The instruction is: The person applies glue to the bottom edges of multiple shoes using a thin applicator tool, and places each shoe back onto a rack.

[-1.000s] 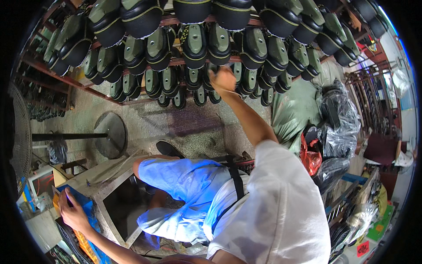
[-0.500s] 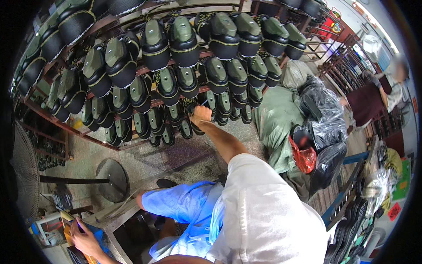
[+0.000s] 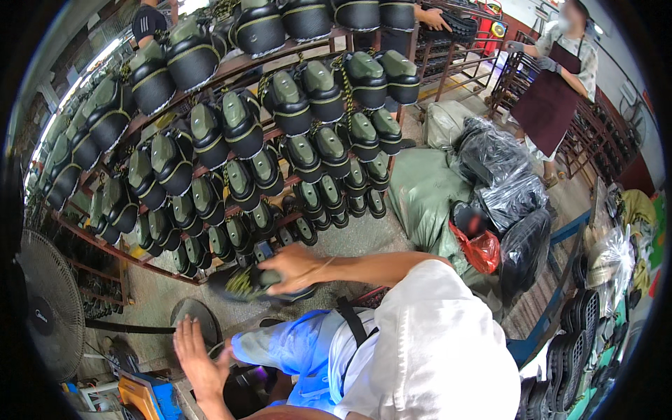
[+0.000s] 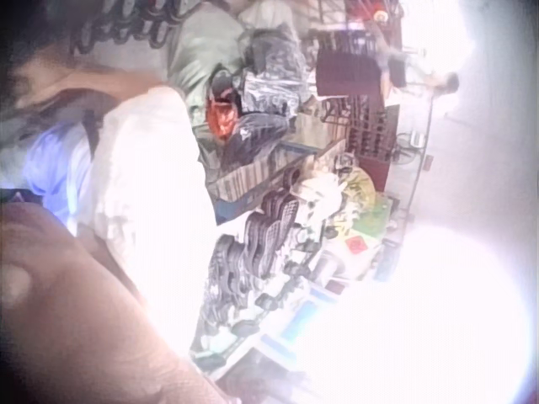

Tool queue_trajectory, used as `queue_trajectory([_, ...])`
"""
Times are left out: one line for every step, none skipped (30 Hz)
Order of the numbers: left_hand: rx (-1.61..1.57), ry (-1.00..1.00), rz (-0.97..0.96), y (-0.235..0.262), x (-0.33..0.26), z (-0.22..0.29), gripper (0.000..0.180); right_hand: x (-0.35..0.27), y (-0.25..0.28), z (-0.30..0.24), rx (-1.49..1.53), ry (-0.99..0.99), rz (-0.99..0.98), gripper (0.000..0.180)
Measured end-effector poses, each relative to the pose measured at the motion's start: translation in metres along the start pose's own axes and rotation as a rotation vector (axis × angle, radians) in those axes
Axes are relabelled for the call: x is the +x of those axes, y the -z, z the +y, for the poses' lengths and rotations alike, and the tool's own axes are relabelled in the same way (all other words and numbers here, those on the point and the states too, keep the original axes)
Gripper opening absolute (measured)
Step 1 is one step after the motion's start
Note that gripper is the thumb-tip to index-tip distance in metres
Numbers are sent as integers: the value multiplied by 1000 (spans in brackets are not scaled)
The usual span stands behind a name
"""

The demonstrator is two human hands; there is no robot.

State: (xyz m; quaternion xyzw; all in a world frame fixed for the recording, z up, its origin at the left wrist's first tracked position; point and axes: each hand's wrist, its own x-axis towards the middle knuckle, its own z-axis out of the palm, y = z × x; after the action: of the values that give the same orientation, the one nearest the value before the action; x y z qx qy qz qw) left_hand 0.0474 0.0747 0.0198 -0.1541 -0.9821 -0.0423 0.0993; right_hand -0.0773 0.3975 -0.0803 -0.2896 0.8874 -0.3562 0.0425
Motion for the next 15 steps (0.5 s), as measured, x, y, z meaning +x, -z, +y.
queue_trajectory([31, -34, -36, -4, 3, 7, 97, 8, 3, -16, 34, 251, 70, 71])
queue_trajectory([86, -18, -2, -2, -5, 4, 98, 20, 10, -40, 7, 465, 61, 72])
queue_trajectory([139, -12, 32, 6, -13, -2, 99, 29, 21, -65, -26, 672, 57, 73])
queue_trajectory([192, -5, 67, 19, -24, -8, 100, 39, 21, -84, 14, 801, 44, 70])
queue_trajectory([239, 1, 98, 33, -37, -10, 100, 46, 17, -102, 55, 923, 27, 67])
queue_trajectory([415, 60, 189, 63, -57, 3, 99, 50, 19, -117, 74, 1010, 38, 67])
queue_trajectory([513, 59, 232, 81, -68, 13, 93, 56, 15, -136, 110, 1115, 42, 67])
queue_trajectory([543, 69, 275, 101, -76, 29, 76, 63, 4, -155, 66, 1179, -9, 64])
queue_trajectory([686, 172, 241, 91, -109, 6, 63, 66, 4, -169, 6, 1231, -49, 60])
queue_trajectory([728, 279, 258, 93, -131, 0, 63, 78, 2, -183, 23, 1278, -32, 58])
queue_trajectory([745, 379, 283, 98, -141, 7, 63, 92, -5, -202, 50, 1331, -23, 57])
queue_trajectory([769, 487, 309, 104, -157, 9, 63, 105, -17, -225, 93, 1392, -16, 55])
queue_trajectory([794, 578, 338, 109, -173, 8, 64, 117, -28, -248, 134, 1449, -4, 53])
queue_trajectory([806, 681, 350, 117, -199, 6, 65, 121, -47, -276, 211, 1507, -4, 52])
queue_trajectory([803, 780, 374, 119, -219, -5, 67, 119, -68, -302, 299, 1566, -11, 50])
